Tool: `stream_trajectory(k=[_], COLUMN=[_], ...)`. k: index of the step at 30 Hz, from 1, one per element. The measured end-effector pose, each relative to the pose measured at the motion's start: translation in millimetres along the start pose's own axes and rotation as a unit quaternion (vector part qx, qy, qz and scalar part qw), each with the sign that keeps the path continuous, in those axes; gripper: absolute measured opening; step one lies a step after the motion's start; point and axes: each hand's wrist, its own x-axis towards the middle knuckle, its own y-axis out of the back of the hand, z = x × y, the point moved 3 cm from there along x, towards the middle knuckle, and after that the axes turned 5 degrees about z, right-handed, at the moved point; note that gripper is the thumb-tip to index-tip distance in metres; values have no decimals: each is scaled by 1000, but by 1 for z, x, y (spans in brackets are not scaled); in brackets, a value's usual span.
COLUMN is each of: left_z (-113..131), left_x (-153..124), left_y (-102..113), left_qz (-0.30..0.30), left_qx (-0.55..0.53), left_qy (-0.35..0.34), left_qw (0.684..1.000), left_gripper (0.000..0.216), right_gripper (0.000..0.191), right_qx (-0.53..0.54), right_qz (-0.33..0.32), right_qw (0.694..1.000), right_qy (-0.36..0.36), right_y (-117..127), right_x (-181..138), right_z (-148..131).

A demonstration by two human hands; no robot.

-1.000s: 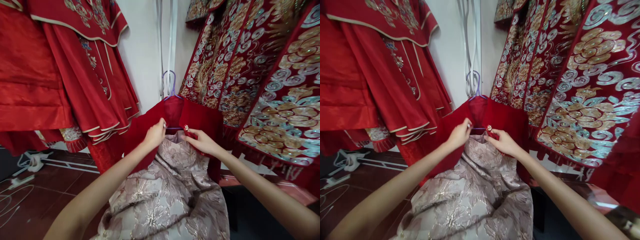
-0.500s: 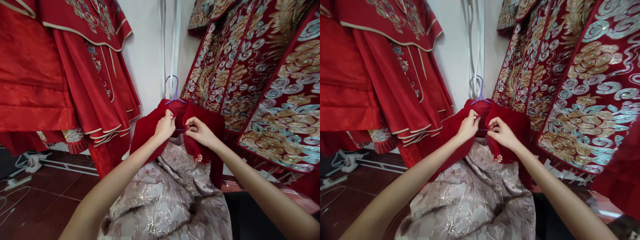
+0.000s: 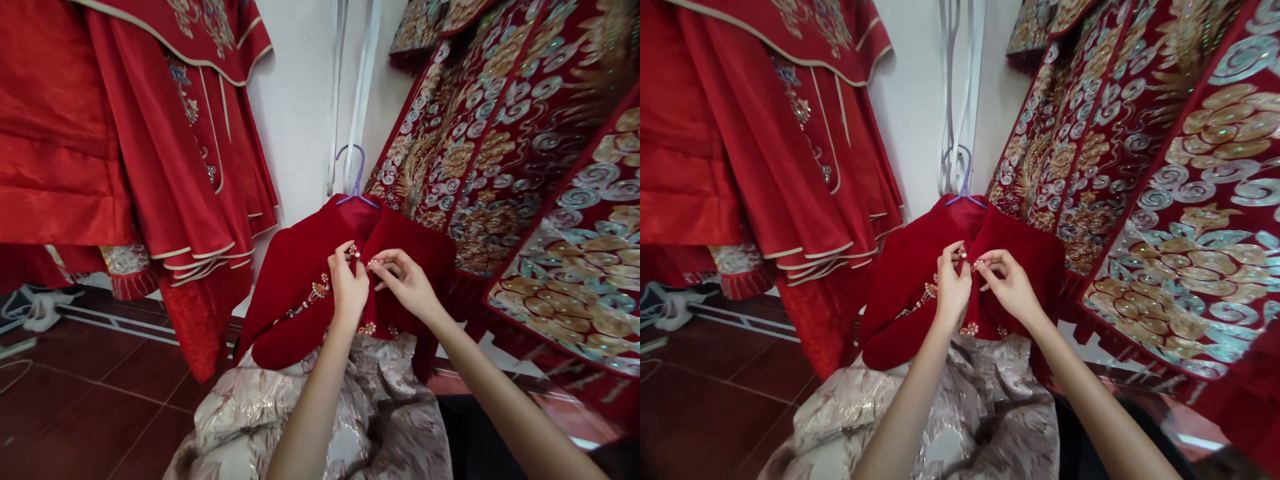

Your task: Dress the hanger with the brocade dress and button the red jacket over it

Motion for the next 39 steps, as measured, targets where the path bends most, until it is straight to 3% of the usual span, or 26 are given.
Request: stream_trajectory(k=[4, 9, 22, 30, 39], left_z=[2, -9, -7, 10, 13], left_x=[-18, -27, -25, -19, -9], left_y=[12, 16, 19, 28, 32], left_qz=[51, 102, 23, -21, -48], left_qx=[-36, -123, -147, -41, -10], left_qy=[-27, 13, 31, -62, -86], left_qw=[998, 987, 988, 997, 995], left_gripper=[36, 20, 10, 12, 8], right_gripper=[23, 31, 20, 20, 22], right_qx=[-24, -36, -243, -268, -263], right_qz=[2, -9, 40, 69, 59], right_qw=[999, 999, 957, 944, 949], right_qy=[22, 31, 151, 178, 160], right_y=[-3, -6, -9, -12, -10], right_x=[-3, -7, -13, -15, -12], right_z=[-10, -19, -35, -45, -46])
